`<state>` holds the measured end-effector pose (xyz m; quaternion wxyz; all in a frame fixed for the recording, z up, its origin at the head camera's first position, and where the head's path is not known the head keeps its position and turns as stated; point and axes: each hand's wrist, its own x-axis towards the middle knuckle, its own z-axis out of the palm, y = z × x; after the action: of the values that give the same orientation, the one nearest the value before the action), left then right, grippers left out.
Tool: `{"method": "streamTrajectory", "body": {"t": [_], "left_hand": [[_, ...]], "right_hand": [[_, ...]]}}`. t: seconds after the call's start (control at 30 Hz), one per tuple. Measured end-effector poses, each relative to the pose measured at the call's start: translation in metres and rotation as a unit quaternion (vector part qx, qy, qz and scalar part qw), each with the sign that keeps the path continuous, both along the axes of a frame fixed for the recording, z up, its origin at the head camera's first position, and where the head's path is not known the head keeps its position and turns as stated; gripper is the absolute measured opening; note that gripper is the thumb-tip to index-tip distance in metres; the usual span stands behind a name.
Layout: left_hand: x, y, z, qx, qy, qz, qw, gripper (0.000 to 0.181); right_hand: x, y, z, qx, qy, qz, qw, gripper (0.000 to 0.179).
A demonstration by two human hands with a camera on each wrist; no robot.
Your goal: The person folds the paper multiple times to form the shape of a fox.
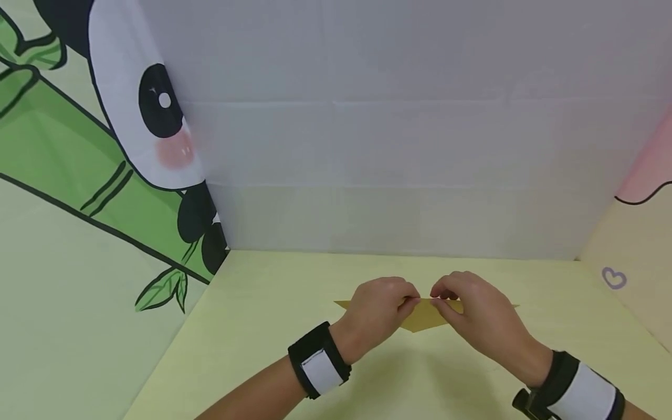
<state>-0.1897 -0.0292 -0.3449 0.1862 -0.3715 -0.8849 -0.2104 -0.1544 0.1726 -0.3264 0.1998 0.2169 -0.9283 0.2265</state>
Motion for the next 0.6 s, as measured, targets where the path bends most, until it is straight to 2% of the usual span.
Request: {"method": "streamTrajectory", "body": {"t": [0.3,0.6], "left_hand": [[0.001,-0.003,0.005,0.010,0.012,-0.012,0.9998,0.007],[0.002,-0.006,0.009,0.024,0.004,-0.026,0.9994,0.010]], "right_hand": [[-0.005,-0.006,-0.003,-0.025,0.056,0.045,0.9971,0.026],[-0.012,-0.002,-0.005,0.009,0.111,0.069,0.9914,0.029]]}}
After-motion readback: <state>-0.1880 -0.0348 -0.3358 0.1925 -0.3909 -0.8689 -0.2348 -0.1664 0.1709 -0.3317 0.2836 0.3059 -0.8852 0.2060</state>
